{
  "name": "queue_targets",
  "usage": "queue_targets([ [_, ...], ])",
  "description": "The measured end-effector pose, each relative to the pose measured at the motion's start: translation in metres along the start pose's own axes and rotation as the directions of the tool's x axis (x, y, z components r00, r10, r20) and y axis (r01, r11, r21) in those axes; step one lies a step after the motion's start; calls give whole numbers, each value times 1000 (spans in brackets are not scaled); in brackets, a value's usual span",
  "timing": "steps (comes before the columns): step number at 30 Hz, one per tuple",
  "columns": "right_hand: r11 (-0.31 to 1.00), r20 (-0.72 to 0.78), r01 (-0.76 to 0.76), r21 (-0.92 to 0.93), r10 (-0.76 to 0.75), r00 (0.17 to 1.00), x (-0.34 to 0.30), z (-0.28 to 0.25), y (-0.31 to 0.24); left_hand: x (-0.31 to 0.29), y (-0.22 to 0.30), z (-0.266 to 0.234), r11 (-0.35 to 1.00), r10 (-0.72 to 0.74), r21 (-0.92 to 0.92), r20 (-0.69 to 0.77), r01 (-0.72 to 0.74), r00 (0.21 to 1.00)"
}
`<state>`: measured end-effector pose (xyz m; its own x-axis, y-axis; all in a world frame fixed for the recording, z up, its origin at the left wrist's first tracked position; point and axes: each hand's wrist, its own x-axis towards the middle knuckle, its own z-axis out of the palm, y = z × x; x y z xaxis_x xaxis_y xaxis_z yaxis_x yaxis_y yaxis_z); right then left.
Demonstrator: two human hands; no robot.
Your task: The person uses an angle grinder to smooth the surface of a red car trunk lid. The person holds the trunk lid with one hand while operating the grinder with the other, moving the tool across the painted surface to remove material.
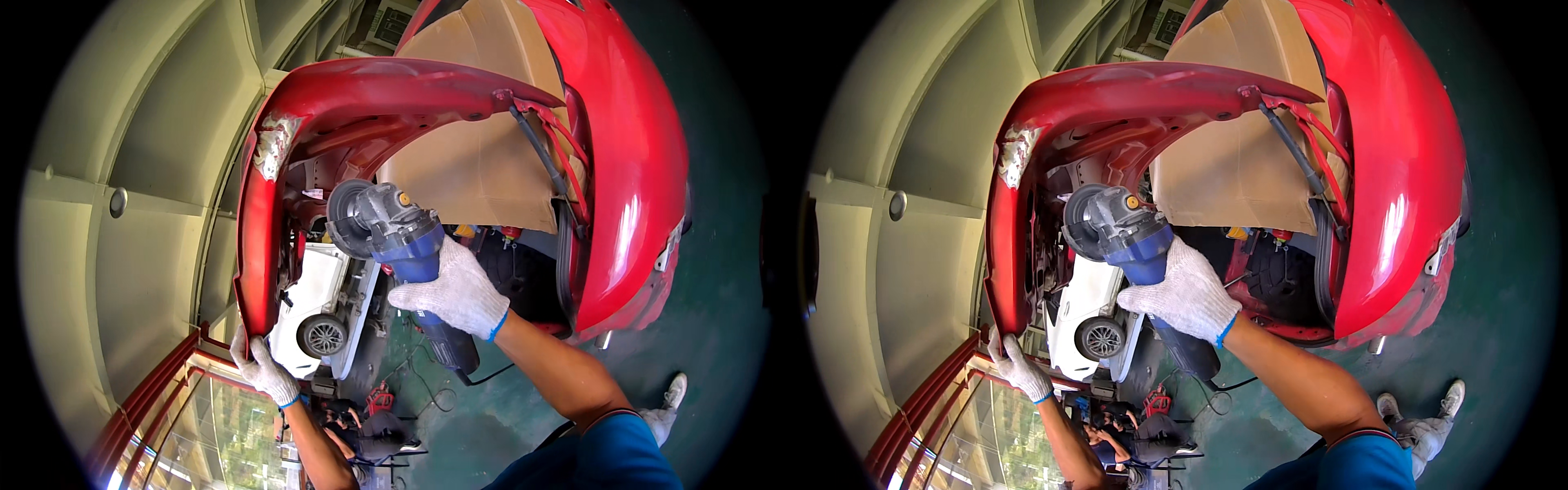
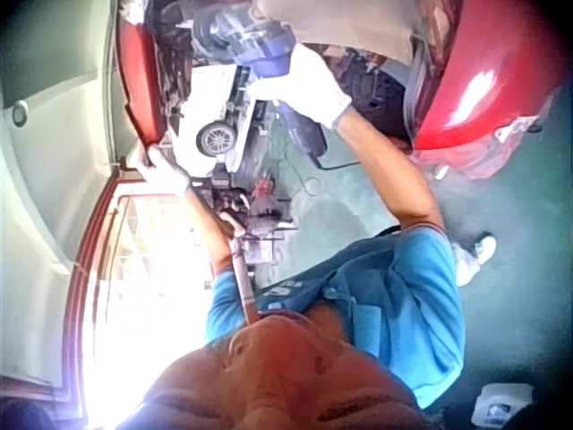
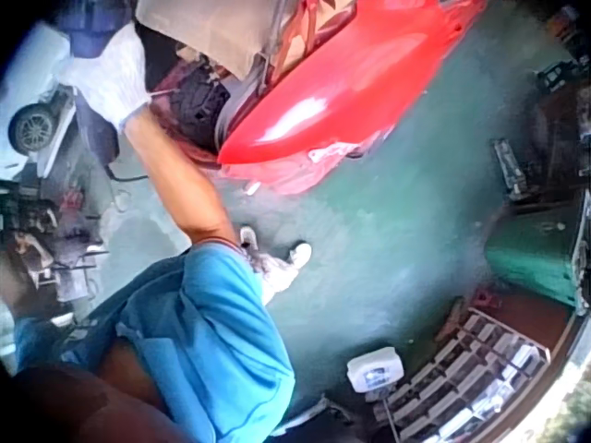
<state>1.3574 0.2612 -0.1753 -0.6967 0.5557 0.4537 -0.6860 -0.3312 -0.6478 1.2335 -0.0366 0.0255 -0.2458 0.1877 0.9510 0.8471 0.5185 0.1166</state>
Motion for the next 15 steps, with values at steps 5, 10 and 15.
queue_targets([
  [5,994,-43,9,110,-4,999,12,27,44,0,-13,-8,994,113,-15,17,-112,994],
  [10,928,-10,43,369,-42,999,32,48,46,-2,-20,-4,984,133,-118,-32,-136,991],
  [15,816,16,72,574,-98,995,55,72,52,-3,-13,4,983,172,-57,-53,-175,984],
])
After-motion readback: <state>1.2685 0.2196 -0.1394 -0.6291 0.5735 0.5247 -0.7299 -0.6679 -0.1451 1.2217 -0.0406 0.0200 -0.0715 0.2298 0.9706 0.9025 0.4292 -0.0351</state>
